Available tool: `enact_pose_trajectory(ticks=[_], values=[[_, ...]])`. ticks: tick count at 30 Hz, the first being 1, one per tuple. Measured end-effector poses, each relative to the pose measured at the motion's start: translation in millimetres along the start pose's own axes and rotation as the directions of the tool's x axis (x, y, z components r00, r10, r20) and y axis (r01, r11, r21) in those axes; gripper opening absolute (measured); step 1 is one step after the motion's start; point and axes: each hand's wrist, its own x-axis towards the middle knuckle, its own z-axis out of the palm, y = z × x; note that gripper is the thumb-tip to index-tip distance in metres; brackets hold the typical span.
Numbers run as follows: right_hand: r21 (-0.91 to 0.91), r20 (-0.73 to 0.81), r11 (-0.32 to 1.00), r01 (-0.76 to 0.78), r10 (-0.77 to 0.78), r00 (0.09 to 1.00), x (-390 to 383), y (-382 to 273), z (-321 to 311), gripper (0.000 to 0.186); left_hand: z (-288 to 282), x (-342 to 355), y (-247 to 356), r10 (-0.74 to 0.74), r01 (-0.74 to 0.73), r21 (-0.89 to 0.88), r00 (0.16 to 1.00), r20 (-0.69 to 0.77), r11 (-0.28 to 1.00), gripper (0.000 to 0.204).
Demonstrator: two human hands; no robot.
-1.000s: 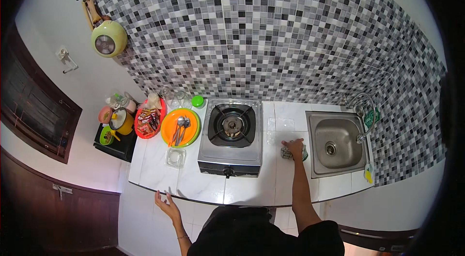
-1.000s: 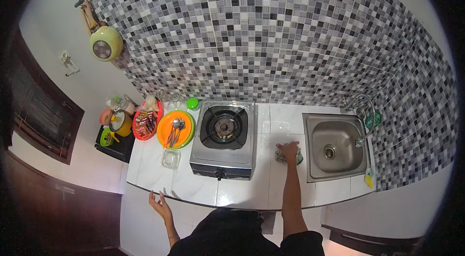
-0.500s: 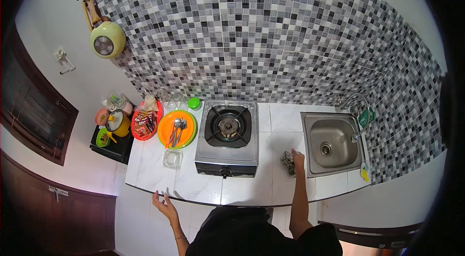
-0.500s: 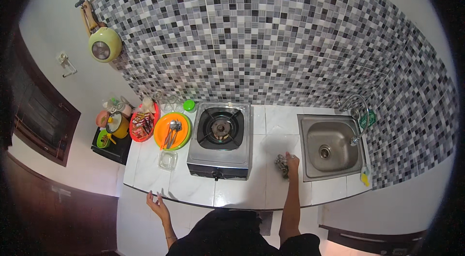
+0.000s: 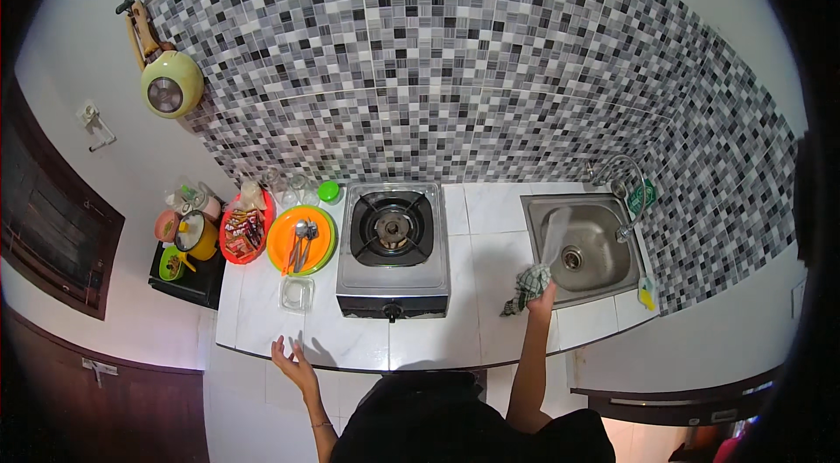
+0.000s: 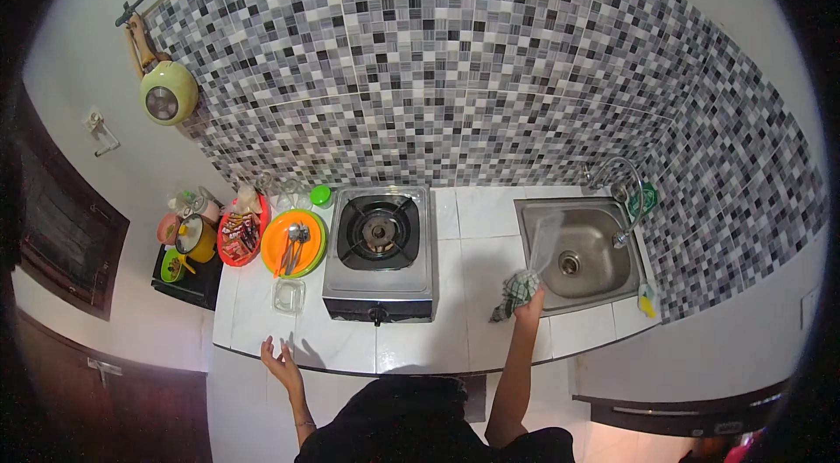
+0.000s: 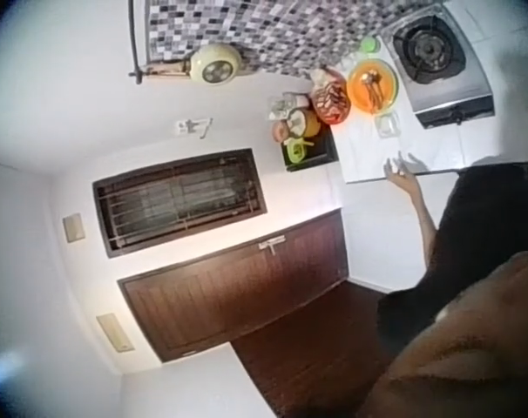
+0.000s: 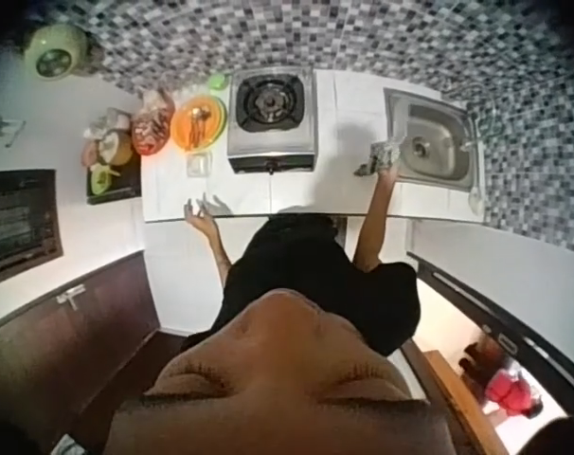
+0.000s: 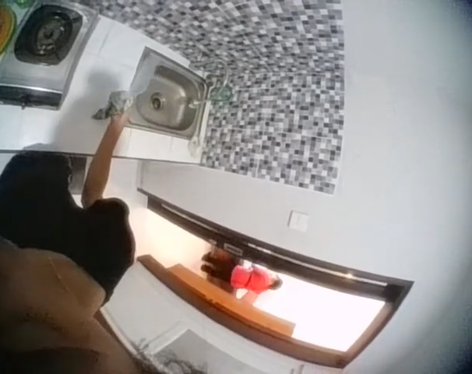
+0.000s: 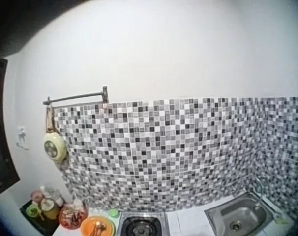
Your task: Thoroughly wipe and clean a gas stove, the adjacent sink area, and the tiled walls using a cloth and detergent.
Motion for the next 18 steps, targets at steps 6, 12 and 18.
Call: enact_pose_trajectory(ticks=[6, 12, 18], values=[[-0.162, -0.126, 0.986, -0.040, 0.019, 0.992, -27, 8, 48, 0.032, 3, 7, 13, 0.027, -0.027, -0.010, 1.000, 0.002, 1.000, 0.052], [-0.774, 0.245, 0.565, 0.286, -0.149, 0.958, -116, 26, 155, 0.016, 15, 11, 67, -0.072, 0.120, -0.245, 0.978, 0.196, 0.962, 0.039], [-0.749, 0.426, 0.643, 0.161, 0.283, 0.859, -180, 79, 226, 0.017, 29, 1, 171, 0.167, 0.438, -0.646, 0.733, 0.659, 0.625, 0.069]])
